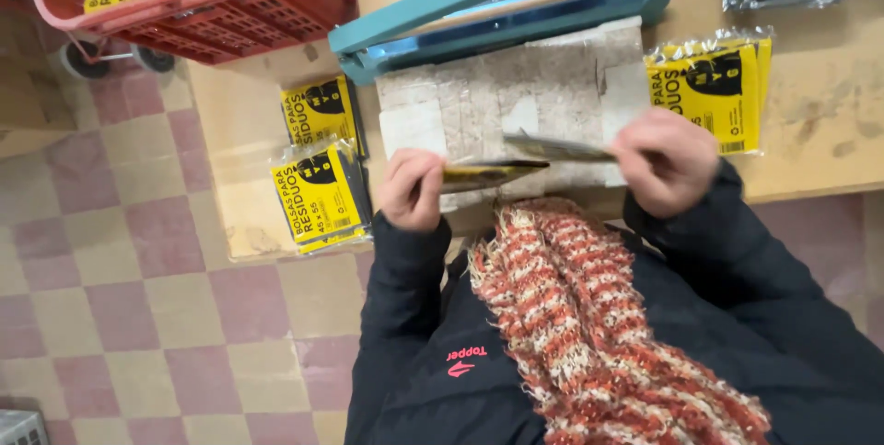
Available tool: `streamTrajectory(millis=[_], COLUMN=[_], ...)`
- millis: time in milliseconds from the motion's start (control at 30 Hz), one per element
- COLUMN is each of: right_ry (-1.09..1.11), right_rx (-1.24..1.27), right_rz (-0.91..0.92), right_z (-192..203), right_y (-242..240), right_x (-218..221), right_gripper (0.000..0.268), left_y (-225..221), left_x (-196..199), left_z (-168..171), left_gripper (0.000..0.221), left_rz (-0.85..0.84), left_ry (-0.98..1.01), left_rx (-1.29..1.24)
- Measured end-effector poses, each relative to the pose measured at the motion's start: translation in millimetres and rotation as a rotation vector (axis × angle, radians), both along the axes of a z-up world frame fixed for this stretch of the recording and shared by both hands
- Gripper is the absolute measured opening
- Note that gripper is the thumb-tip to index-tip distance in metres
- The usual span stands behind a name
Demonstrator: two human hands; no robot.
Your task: Seal individual plastic trash bags using a heat sealer and organize them into stacks on a workbench.
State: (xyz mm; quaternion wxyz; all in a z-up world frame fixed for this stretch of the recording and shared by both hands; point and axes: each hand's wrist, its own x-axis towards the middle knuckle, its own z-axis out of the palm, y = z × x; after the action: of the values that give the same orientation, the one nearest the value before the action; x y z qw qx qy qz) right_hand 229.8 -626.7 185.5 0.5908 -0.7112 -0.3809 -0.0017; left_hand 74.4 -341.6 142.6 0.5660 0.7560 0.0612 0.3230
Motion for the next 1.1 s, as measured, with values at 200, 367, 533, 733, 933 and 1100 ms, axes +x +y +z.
streamTrajectory(millis=[200, 367, 533, 733, 933, 1100], right_ry=[0.358, 0.489, 0.263, 0.169, 0.139, 0.116], right_rx=[0.177, 0.100, -0.225, -0.129, -0.132, -0.234], right_rz=[-0.220, -0.331, -0.422, -0.403, -0.445, -0.463], right_z=[-102.7, -221.3, -222.6, -219.2, -216.0, -199.8], right_y=[-4.7, 14.7, 12.2, 35.1, 51.0, 55.0], right_x=[55.3, 126.8, 149.7, 170.0, 172.9, 179.9], right_gripper=[0.009, 0.006, 0.006, 0.008, 0.007, 0.008], left_y=[43.0, 91.2, 115.7, 116.2, 111.3, 115.2], left_x=[51.7, 102.0, 102.3, 126.4, 138.3, 145.8], left_z=[-57.7, -165.9, -172.8, -184.5, -183.7, -193.7], left_gripper=[0.006, 0.012, 0.014, 0.026, 0.028, 0.026], left_rz=[0.194, 0.331, 0.338, 0.540, 0.667, 0.711], left_ry=[0.185, 0.298, 0.556, 0.482, 0.534, 0.627], left_rx=[-0.075, -0.084, 0.026, 0.007, 0.060, 0.130])
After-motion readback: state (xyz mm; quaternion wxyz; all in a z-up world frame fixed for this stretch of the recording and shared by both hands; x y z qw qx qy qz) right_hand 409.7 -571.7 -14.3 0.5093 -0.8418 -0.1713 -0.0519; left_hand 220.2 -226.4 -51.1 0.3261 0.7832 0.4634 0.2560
